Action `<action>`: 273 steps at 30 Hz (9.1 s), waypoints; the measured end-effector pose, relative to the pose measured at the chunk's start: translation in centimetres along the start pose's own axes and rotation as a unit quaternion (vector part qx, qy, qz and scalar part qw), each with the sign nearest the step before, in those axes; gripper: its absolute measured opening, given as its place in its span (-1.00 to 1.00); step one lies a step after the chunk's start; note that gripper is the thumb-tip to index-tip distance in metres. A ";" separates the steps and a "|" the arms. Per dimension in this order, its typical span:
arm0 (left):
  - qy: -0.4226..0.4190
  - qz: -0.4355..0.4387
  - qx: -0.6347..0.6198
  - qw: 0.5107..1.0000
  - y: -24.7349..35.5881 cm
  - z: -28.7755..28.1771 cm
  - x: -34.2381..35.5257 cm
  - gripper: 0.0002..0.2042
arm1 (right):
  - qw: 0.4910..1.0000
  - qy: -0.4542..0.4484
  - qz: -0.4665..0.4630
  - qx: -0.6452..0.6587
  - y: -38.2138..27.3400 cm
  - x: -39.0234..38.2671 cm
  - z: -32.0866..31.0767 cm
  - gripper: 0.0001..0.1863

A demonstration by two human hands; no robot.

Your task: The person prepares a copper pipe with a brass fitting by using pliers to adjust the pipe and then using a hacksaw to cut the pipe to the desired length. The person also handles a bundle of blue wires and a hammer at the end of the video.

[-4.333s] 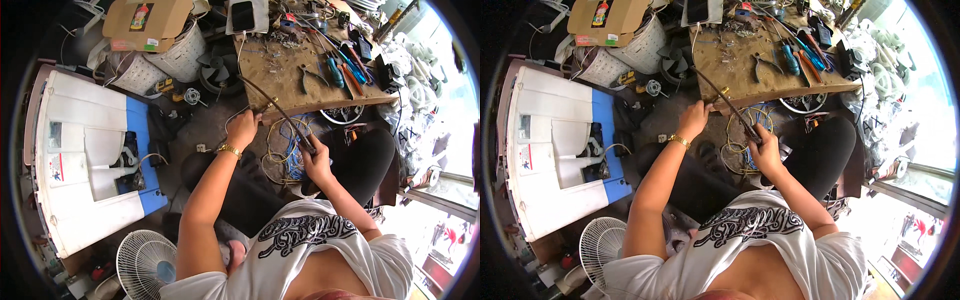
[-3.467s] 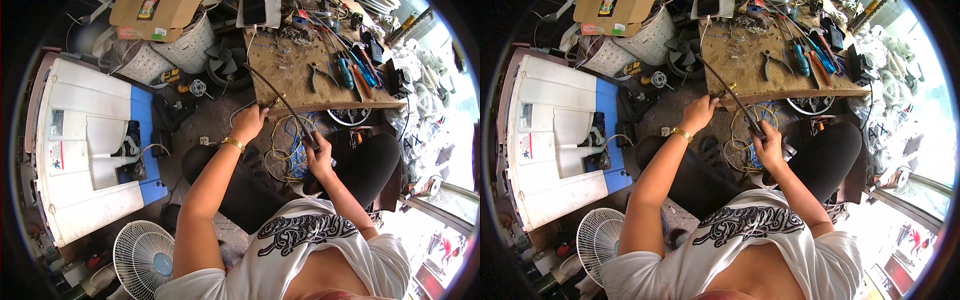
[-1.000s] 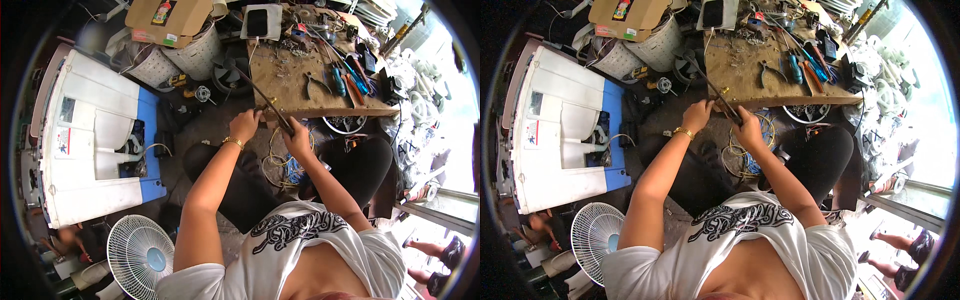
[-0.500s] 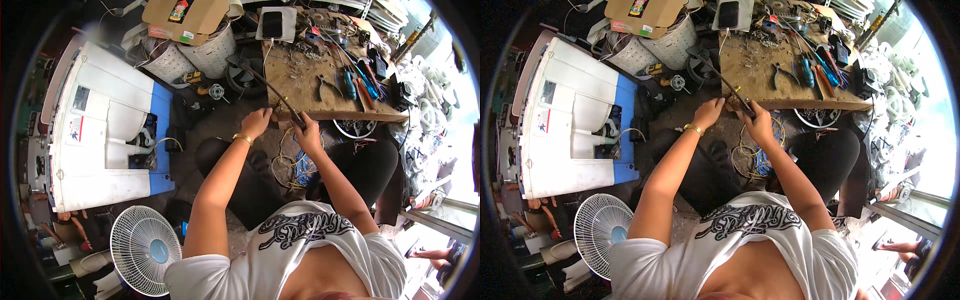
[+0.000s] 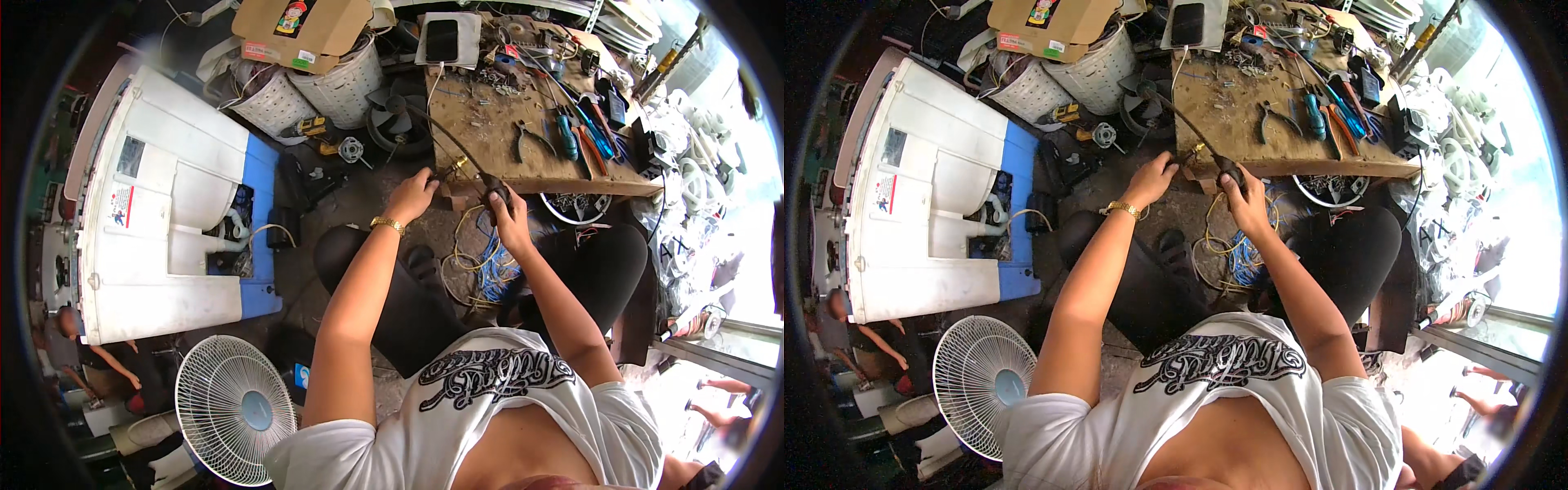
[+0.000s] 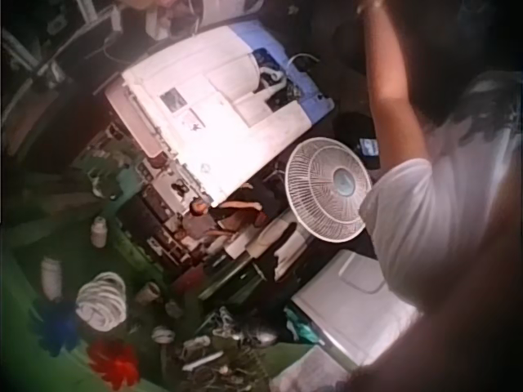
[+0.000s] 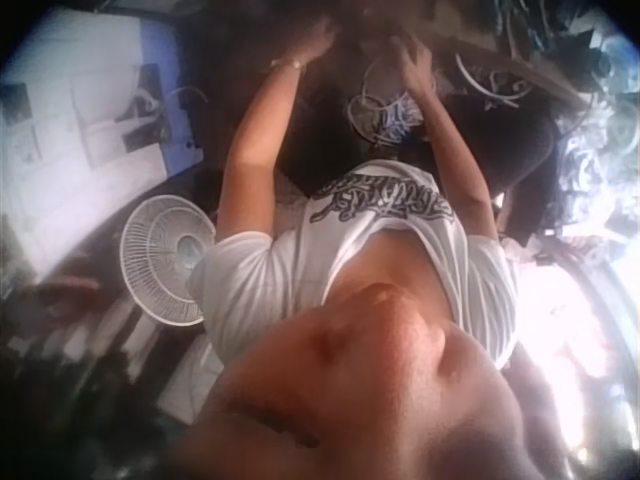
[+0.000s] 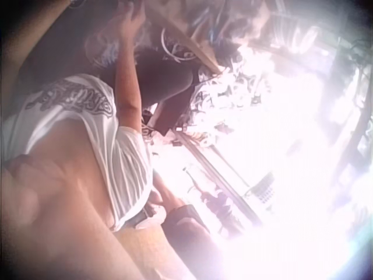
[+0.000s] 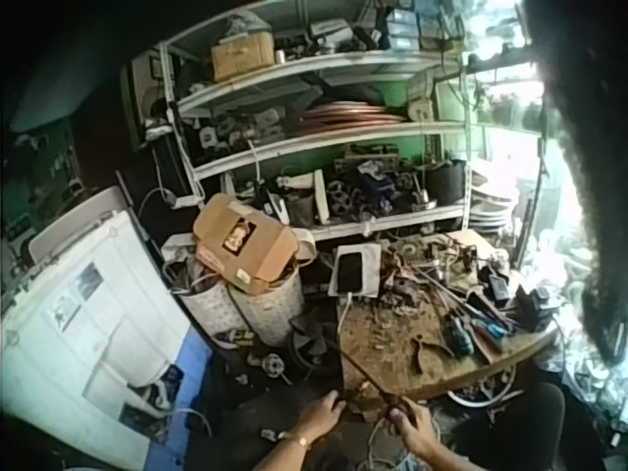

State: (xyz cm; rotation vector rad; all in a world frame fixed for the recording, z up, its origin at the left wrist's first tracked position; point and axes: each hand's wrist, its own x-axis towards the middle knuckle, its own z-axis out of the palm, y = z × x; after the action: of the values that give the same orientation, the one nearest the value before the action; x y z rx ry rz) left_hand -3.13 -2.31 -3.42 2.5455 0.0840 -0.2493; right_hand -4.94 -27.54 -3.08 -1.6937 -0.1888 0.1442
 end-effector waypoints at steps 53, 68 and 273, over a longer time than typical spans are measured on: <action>0.064 0.020 0.103 0.992 3.2 2.6 1.1 -0.58 | 0.983 0.075 -0.125 -0.113 -1.9 0.8 1.6 -0.76; 0.058 -0.008 0.101 0.993 1.5 1.8 0.3 -0.61 | 0.992 0.020 -0.024 -0.119 -2.6 -2.3 0.8 -0.76; -0.116 0.046 -0.162 0.979 12.6 -7.6 5.2 -0.75 | 0.782 0.106 -0.197 -0.582 2.5 5.0 -21.7 -0.26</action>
State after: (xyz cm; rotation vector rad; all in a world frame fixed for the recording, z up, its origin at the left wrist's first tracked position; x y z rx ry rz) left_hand 4.57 -8.56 8.56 2.1748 -0.0780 -0.4546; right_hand 4.48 -47.91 -2.65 -2.8278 -0.5313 -0.6138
